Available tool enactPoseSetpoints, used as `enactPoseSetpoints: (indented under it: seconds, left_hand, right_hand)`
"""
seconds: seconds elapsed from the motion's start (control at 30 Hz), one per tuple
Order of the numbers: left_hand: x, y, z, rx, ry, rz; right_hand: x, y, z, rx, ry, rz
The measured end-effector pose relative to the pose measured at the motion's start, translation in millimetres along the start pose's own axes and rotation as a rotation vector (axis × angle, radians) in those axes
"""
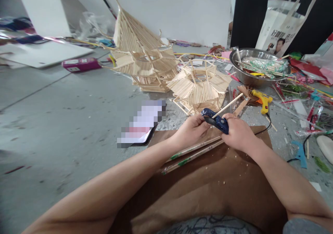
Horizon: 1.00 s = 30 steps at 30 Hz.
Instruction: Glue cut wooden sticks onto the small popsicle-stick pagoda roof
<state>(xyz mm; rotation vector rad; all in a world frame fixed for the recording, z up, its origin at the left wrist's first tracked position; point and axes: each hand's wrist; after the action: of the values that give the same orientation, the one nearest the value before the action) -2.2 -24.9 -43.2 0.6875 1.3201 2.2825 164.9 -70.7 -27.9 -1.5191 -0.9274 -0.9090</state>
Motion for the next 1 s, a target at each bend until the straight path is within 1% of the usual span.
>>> enactPoseSetpoints:
  seconds: [0.2, 0.43, 0.53, 0.63, 0.7, 0.8, 0.9, 1.0]
  left_hand:
    - [-0.9, -1.0, 0.2, 0.019, 0.003, 0.001]
    - [-1.3, -0.9, -0.8, 0.001, 0.008, 0.052]
    - [-3.5, 0.3, -2.5, -0.007, 0.052, 0.122]
    - [-6.0, 2.5, -4.7, 0.015, 0.108, 0.241]
    - [-6.9, 3.5, -6.0, 0.025, 0.122, 0.325]
    - [-6.8, 2.2, -7.0, 0.002, 0.122, 0.405]
    - [-6.3, -1.5, -6.7, -0.018, 0.138, 0.390]
    - [-6.4, -3.6, -6.0, -0.030, 0.144, 0.287]
  right_hand:
    - [-5.3, 0.5, 0.0, -0.014, 0.041, -0.009]
    - [-6.2, -1.5, -0.5, -0.040, 0.073, -0.094]
    - [-5.9, -2.2, -0.7, -0.056, 0.079, -0.119]
    - [-6.7, -1.8, -0.2, -0.053, 0.090, -0.120]
    - [-7.4, -1.5, 0.4, -0.053, 0.100, -0.118]
    - [-8.2, -1.6, 1.4, -0.050, 0.116, -0.101]
    - [-8.1, -2.0, 1.9, -0.043, 0.117, -0.072]
    - [-6.7, -2.7, 1.1, -0.031, 0.107, -0.042]
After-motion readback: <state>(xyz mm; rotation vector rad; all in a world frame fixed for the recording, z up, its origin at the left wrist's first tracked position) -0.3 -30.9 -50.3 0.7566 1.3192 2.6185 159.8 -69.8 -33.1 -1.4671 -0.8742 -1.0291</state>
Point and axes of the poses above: each hand's wrist, its own z-axis towards the middle knuckle, its own x-axis out of the back of the hand, y = z × x, and after that the axes turned 13 degrees about -x, right-handed
